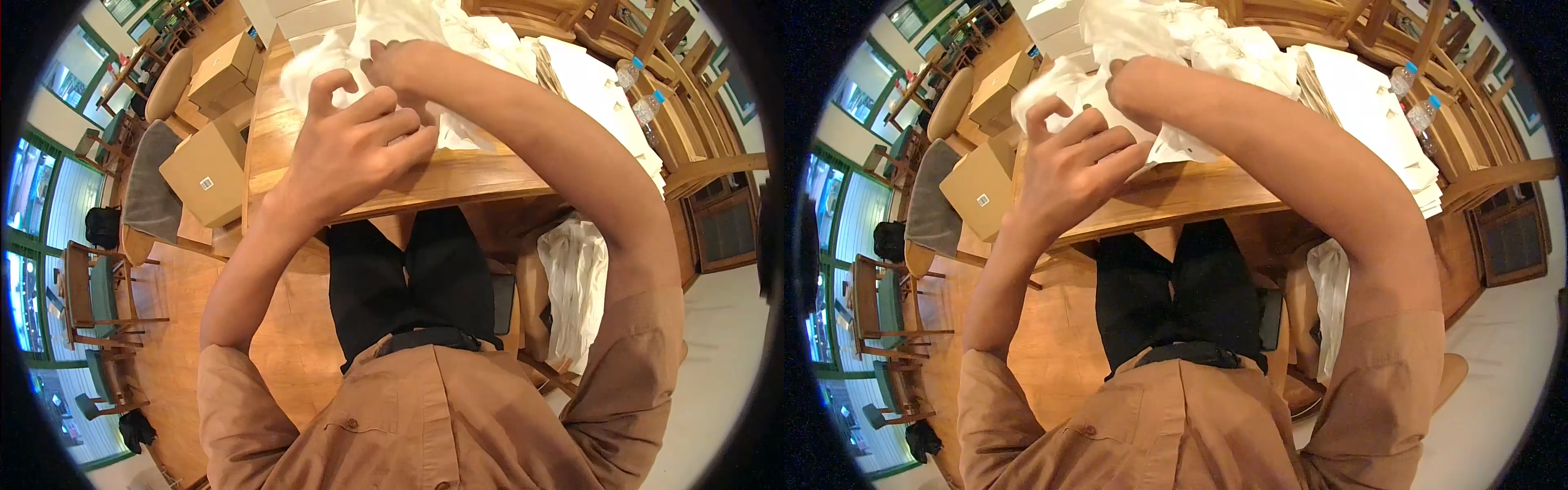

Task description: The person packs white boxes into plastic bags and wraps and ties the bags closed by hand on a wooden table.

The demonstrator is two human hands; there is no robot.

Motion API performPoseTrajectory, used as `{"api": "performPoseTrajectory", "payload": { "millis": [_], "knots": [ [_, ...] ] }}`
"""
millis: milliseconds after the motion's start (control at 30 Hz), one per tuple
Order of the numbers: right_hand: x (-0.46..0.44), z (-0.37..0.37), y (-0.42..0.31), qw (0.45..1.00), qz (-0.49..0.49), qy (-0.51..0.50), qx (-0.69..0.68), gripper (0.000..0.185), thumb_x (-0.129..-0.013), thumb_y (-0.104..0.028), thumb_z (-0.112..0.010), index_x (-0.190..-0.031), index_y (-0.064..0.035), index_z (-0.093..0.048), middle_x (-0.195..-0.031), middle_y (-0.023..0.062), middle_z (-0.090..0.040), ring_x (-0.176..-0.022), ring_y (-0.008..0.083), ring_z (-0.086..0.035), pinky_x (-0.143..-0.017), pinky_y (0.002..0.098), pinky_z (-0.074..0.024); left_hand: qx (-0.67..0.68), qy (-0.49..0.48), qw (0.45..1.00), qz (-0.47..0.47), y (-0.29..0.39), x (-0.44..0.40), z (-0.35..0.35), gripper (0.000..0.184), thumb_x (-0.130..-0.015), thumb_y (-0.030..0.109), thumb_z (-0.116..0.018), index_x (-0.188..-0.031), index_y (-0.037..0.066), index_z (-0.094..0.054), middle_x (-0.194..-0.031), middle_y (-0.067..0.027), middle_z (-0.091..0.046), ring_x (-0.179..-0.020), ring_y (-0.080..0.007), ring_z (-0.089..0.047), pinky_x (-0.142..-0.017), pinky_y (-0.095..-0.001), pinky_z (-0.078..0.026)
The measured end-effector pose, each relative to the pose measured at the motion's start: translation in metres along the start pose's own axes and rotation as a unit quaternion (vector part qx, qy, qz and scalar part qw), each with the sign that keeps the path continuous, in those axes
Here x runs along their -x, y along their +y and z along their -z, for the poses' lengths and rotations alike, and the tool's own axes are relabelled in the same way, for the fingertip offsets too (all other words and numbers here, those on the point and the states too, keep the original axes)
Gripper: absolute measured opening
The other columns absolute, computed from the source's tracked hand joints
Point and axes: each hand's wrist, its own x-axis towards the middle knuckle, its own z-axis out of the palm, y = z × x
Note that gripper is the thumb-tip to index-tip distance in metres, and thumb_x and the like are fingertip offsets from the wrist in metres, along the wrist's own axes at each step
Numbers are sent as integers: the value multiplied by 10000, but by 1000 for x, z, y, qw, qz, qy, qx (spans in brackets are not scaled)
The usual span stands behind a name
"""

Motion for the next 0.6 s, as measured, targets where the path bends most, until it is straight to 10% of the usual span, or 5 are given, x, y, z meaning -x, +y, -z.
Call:
{"api": "performPoseTrajectory", "payload": {
  "millis": [233, 367, 467, 533, 600],
  "knots": [
    [-14, -29, 6, 996, 35, 65, -42, 610, -726, -124, -788, -1300, -26, -608, -1159, 223, -664, -1039, 379, -684, -838, 416, -578, -77, 10, 995, 60, -14, 9, 21, 152, -726, 210, -802, -847, 240, -714, -889, 126, -654, -827, -104, -564, -942, -375, -317],
    [-18, -23, 3, 999, 22, -7, -39, 691, -832, -327, -731, -1446, -134, -479, -1377, 178, -555, -1180, 380, -621, -997, 443, -520, -79, 49, 992, 86, -21, 12, 27, 139, -707, 221, -817, -797, 239, -713, -955, 108, -660, -924, -133, -575, -995, -402, -324],
    [-4, -9, -3, 991, 43, 84, -89, 391, -927, -212, -588, -1297, -86, -616, -1126, 204, -678, -941, 355, -710, -797, 454, -582, -95, 47, 991, 82, -28, 13, 25, 127, -708, 219, -815, -775, 251, -713, -983, 108, -668, -956, -132, -584, -1074, -447, -312],
    [-8, 2, -9, 991, -17, -43, -126, 551, -979, -477, -495, -1429, -160, -519, -1315, 166, -635, -1216, 345, -617, -989, 462, -508, -88, 51, 991, 86, -28, 14, 27, 123, -707, 218, -815, -771, 251, -715, -1002, 107, -671, -971, -131, -586, -1107, -465, -295],
    [-26, -5, -12, 991, -16, -76, -106, 516, -996, -444, -483, -1430, -168, -525, -1318, 159, -636, -1219, 343, -616, -994, 459, -506, -81, 54, 991, 87, -30, 15, 27, 119, -707, 217, -814, -768, 251, -718, -1020, 106, -674, -987, -131, -587, -1140, -484, -278]
  ]
}}
